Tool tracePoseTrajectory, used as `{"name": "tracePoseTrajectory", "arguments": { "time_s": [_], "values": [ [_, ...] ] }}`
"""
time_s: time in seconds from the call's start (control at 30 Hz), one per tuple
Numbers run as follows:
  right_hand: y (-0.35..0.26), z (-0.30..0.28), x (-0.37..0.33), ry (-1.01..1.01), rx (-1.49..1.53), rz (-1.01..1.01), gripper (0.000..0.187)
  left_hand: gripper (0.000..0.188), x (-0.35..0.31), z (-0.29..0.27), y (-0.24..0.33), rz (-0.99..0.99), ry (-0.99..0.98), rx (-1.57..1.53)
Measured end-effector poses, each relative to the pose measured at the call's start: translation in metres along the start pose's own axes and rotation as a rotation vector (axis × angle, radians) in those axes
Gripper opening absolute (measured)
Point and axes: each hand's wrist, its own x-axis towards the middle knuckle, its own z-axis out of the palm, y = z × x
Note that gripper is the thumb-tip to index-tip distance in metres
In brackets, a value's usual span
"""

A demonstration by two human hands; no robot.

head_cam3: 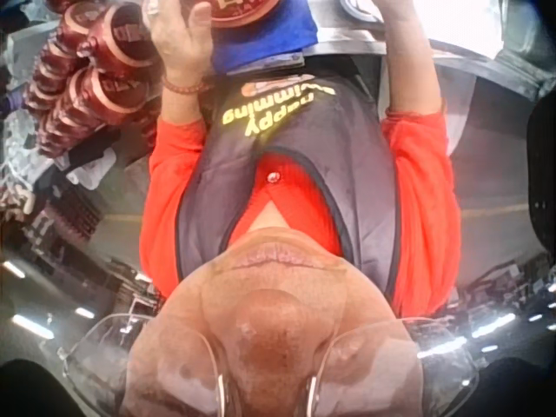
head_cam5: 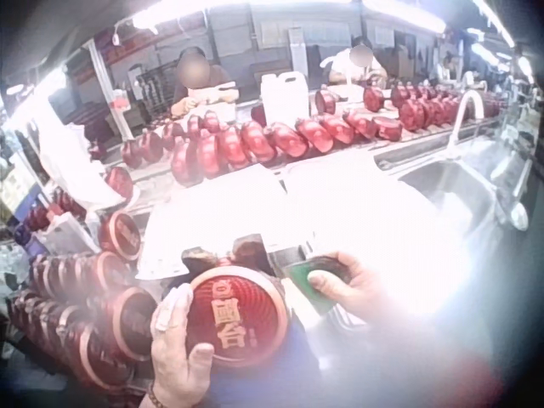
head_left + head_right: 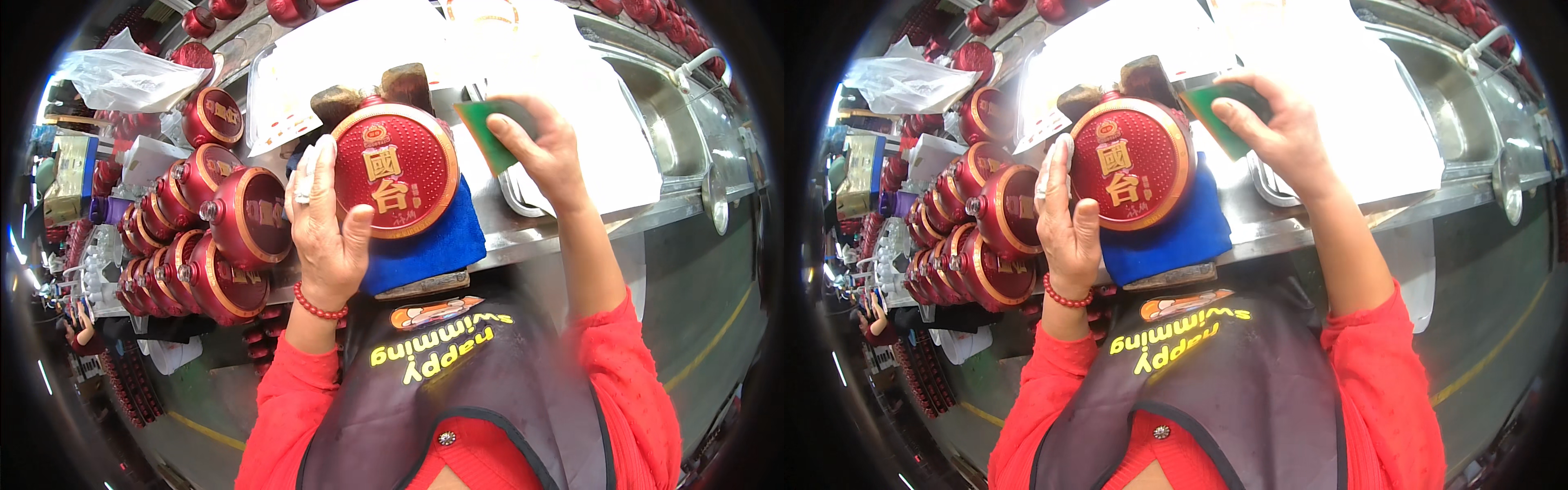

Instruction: The person applies a gold-colored decorative ring to the rim of a red ceramic jar, presses it into place, and wipes the surface with a cloth. They repeat this process on multiple jars, handling each one individually and placing finished units aside.

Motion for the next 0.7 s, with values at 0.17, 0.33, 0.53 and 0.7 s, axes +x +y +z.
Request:
{"name": "tracePoseTrajectory", "arguments": {
  "time_s": [0.17,0.33,0.53,0.7],
  "values": [
    [0.006,0.004,-0.053,0.002,0.247,0.194,0.028,0.065,-0.021,0.020,0.048,0.053,0.014,0.208],
    [0.013,0.005,-0.072,-0.028,0.237,0.182,0.028,0.043,-0.034,0.027,0.057,0.141,-0.119,0.494],
    [0.012,0.007,-0.071,-0.035,0.230,0.129,0.027,0.051,-0.028,0.019,0.046,0.303,-0.135,0.483],
    [0.012,0.008,-0.073,-0.020,0.236,0.134,0.027,0.048,-0.023,0.013,0.041,0.370,-0.162,0.456]
  ]
}}
